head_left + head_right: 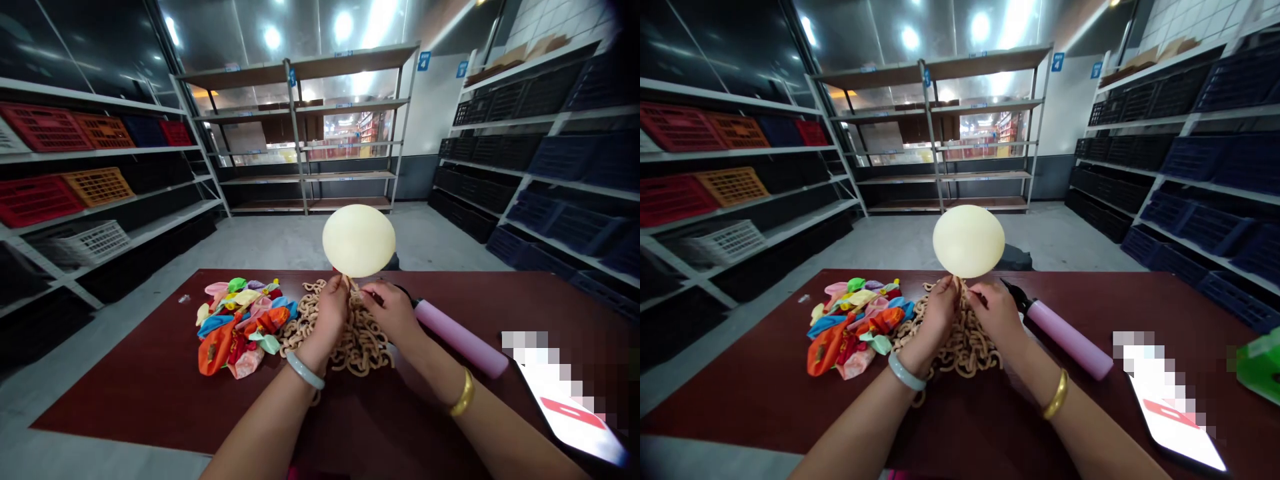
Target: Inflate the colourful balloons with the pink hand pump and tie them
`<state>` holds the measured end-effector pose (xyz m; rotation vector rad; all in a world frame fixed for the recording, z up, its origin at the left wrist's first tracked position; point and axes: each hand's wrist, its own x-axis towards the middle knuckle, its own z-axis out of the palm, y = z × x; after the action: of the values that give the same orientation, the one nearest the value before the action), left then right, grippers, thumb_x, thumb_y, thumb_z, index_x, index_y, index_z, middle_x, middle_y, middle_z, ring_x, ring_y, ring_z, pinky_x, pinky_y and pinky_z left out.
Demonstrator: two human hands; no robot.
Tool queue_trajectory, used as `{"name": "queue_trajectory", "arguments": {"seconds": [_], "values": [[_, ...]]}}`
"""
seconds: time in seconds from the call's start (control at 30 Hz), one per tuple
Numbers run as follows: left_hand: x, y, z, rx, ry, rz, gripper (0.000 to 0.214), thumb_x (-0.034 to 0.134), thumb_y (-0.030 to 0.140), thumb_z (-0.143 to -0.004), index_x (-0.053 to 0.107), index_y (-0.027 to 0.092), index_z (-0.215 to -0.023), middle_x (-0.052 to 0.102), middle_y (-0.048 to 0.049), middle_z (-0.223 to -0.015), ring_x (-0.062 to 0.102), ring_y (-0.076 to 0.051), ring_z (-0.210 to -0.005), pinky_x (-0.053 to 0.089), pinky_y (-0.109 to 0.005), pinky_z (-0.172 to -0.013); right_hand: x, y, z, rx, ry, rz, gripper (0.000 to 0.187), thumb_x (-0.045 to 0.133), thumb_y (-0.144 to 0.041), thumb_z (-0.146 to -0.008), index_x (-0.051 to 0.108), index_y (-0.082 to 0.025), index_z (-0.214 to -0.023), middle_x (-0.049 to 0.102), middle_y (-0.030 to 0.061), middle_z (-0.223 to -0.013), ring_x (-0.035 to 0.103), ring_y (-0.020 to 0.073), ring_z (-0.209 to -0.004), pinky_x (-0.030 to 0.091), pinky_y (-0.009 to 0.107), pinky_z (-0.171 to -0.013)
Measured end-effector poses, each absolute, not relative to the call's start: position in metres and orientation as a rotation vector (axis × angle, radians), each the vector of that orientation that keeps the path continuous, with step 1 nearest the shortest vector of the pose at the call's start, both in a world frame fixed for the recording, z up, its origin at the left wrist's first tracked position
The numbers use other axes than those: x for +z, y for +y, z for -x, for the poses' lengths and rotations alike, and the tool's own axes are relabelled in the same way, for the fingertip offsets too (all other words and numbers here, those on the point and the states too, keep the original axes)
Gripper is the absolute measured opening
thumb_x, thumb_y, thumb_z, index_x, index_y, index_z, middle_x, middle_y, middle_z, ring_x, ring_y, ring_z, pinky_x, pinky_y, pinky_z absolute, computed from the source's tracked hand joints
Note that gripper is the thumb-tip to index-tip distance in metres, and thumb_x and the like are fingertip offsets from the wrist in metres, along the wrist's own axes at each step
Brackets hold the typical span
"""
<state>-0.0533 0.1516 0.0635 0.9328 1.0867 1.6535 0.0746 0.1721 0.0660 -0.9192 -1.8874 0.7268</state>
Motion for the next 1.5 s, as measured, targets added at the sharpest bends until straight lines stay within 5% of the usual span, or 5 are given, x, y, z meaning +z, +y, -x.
{"name": "queue_trajectory", "arguments": {"seconds": [0.1,0.23,0.57,0.87,1.5], "values": [[0.055,0.152,0.049,1.73,1.239,-1.248,0.023,0.054,0.036,-0.084,0.057,0.015,-0.074,0.053,0.0003,-0.07,0.046,-0.012,-0.065,0.038,-0.022,-0.061,0.072,0.157,-0.076,0.438,-1.955,0.694,0.01,0.055,-0.025,-0.084,0.063,-0.019,-0.081,0.06,0.0072,-0.091,0.055,0.0203,-0.091,0.043,0.036,-0.084],[0.053,0.144,0.041,1.732,1.3,-1.416,0.029,0.05,0.037,-0.088,0.051,0.017,-0.068,0.047,0.002,-0.066,0.044,-0.012,-0.065,0.035,-0.023,-0.06,0.077,0.148,-0.082,0.462,-1.944,0.53,0.008,0.054,-0.02,-0.086,0.062,-0.02,-0.087,0.058,0.0083,-0.102,0.054,0.0196,-0.102,0.043,0.036,-0.092],[0.056,0.13,0.038,1.705,1.381,-1.544,0.024,0.045,0.032,-0.091,0.056,0.017,-0.075,0.053,-0.0002,-0.073,0.048,-0.013,-0.069,0.037,-0.024,-0.064,0.069,0.154,-0.089,0.592,-1.814,0.597,0.01,0.056,-0.016,-0.085,0.059,-0.024,-0.091,0.065,0.0018,-0.089,0.06,0.0154,-0.084,0.049,0.031,-0.078],[0.055,0.121,0.037,1.678,1.358,-1.746,0.019,0.047,0.023,-0.09,0.051,0.017,-0.072,0.05,0.0005,-0.07,0.043,-0.012,-0.065,0.034,-0.024,-0.061,0.079,0.154,-0.094,0.529,-1.8,0.639,0.01,0.065,-0.019,-0.079,0.062,-0.023,-0.088,0.061,0.0032,-0.093,0.058,0.0174,-0.09,0.047,0.032,-0.081],[0.059,0.118,0.03,1.717,1.312,-1.824,0.019,0.042,0.024,-0.094,0.053,0.018,-0.079,0.053,-0.0015,-0.076,0.045,-0.013,-0.069,0.038,-0.024,-0.066,0.084,0.146,-0.087,0.413,-1.77,0.748,0.008,0.054,-0.017,-0.085,0.054,-0.021,-0.079,0.057,0.004,-0.085,0.053,0.0183,-0.085,0.044,0.033,-0.078]]}}
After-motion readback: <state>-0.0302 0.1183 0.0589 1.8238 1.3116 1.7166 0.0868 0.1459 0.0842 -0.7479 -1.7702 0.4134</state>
